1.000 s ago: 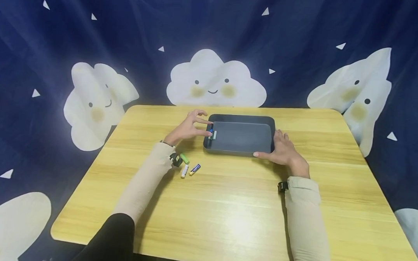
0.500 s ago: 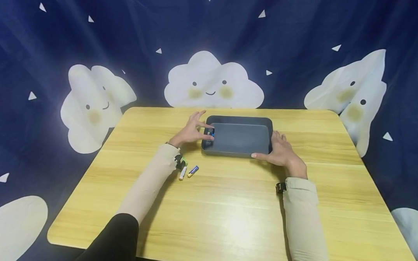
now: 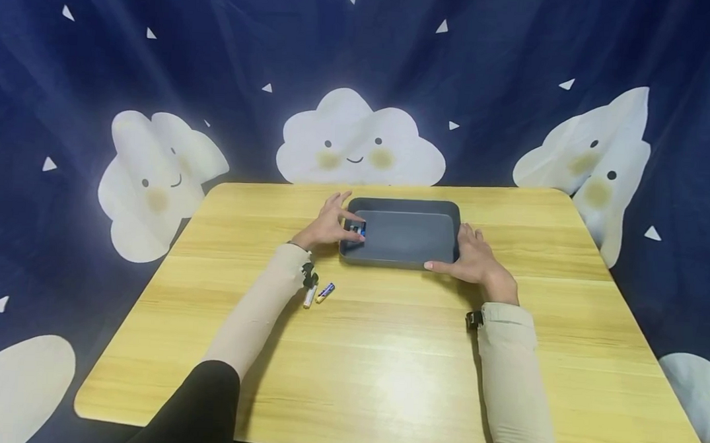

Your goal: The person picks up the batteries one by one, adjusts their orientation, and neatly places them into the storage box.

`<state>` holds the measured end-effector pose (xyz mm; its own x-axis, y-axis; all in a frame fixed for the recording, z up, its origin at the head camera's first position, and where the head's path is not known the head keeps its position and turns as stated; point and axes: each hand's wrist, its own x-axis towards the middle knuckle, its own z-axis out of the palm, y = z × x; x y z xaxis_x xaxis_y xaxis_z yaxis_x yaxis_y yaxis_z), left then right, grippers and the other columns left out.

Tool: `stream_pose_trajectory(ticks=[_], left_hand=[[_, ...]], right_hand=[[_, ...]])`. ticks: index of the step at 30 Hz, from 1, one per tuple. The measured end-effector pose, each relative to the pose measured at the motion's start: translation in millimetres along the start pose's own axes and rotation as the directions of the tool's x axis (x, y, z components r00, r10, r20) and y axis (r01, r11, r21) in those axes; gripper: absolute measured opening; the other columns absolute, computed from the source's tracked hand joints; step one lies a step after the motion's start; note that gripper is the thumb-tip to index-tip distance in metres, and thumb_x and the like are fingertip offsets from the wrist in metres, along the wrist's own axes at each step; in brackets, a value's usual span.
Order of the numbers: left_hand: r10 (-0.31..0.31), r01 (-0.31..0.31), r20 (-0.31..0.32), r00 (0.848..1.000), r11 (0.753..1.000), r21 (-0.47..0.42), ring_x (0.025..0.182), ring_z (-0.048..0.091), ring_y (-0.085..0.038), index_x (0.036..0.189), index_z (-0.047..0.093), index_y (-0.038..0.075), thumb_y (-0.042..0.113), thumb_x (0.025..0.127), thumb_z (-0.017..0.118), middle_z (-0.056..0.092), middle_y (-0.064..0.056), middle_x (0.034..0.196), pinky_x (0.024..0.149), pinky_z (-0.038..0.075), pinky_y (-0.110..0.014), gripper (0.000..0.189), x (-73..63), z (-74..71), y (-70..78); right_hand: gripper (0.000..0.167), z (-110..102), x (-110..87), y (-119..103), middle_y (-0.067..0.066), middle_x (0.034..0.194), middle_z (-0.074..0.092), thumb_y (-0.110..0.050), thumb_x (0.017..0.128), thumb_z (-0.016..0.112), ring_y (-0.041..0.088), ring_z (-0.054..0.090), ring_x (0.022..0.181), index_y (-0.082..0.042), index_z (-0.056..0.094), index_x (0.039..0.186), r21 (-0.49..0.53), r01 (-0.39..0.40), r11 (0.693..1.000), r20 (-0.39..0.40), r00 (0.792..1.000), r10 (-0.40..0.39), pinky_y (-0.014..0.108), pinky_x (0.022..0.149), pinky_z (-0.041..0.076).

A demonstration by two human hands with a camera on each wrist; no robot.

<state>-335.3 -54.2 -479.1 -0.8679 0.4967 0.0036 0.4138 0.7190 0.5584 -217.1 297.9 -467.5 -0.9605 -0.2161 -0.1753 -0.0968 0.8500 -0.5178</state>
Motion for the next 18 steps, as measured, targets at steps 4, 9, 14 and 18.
stream_pose_trajectory(ticks=[4,9,14,18], left_hand=[[-0.006,0.006,0.013,1.0,1.0,0.027,0.162,0.0,-0.037,0.122,0.078,0.021,0.046,0.078,0.09,0.009,-0.007,0.176,0.129,0.004,-0.06,0.052,1.6,1.6,0.7],[-0.01,0.008,0.032,0.999,0.999,0.051,0.162,0.002,-0.036,0.122,0.078,0.02,0.045,0.08,0.088,0.012,-0.008,0.175,0.13,0.005,-0.058,0.05,1.6,2.1,1.0],[-0.016,0.012,0.045,0.999,0.996,0.089,0.162,0.007,-0.036,0.123,0.078,0.021,0.046,0.081,0.087,0.015,-0.007,0.175,0.13,0.009,-0.057,0.049,2.7,2.6,0.8],[-0.017,0.011,0.054,0.998,0.994,0.105,0.161,0.01,-0.037,0.123,0.078,0.021,0.045,0.082,0.087,0.016,-0.008,0.174,0.13,0.012,-0.057,0.049,4.3,3.4,0.8]], right_hand=[[0.133,0.7,1.3,1.6,0.033,0.17,0.003,-0.068,0.084,0.073,0.06,-0.002,0.155,0.005,-0.005,0.163,0.001,0.01,1.0,-0.011,1.0,-0.01,0.072,0.123,0.009],[0.134,0.9,1.3,1.3,0.033,0.17,0.003,-0.068,0.084,0.073,0.059,-0.002,0.155,0.006,-0.005,0.163,-0.002,0.014,1.0,-0.013,1.0,-0.014,0.071,0.124,0.009],[0.134,0.3,0.1,0.4,0.033,0.17,0.001,-0.069,0.084,0.072,0.059,-0.003,0.155,0.006,-0.007,0.162,-0.006,0.002,1.0,-0.003,1.0,-0.002,0.071,0.124,0.009],[0.134,-0.1,-0.6,0.5,0.034,0.169,0.002,-0.067,0.084,0.073,0.06,-0.003,0.154,0.007,-0.006,0.162,-0.002,0.008,1.0,-0.008,1.0,-0.008,0.071,0.123,0.008]])
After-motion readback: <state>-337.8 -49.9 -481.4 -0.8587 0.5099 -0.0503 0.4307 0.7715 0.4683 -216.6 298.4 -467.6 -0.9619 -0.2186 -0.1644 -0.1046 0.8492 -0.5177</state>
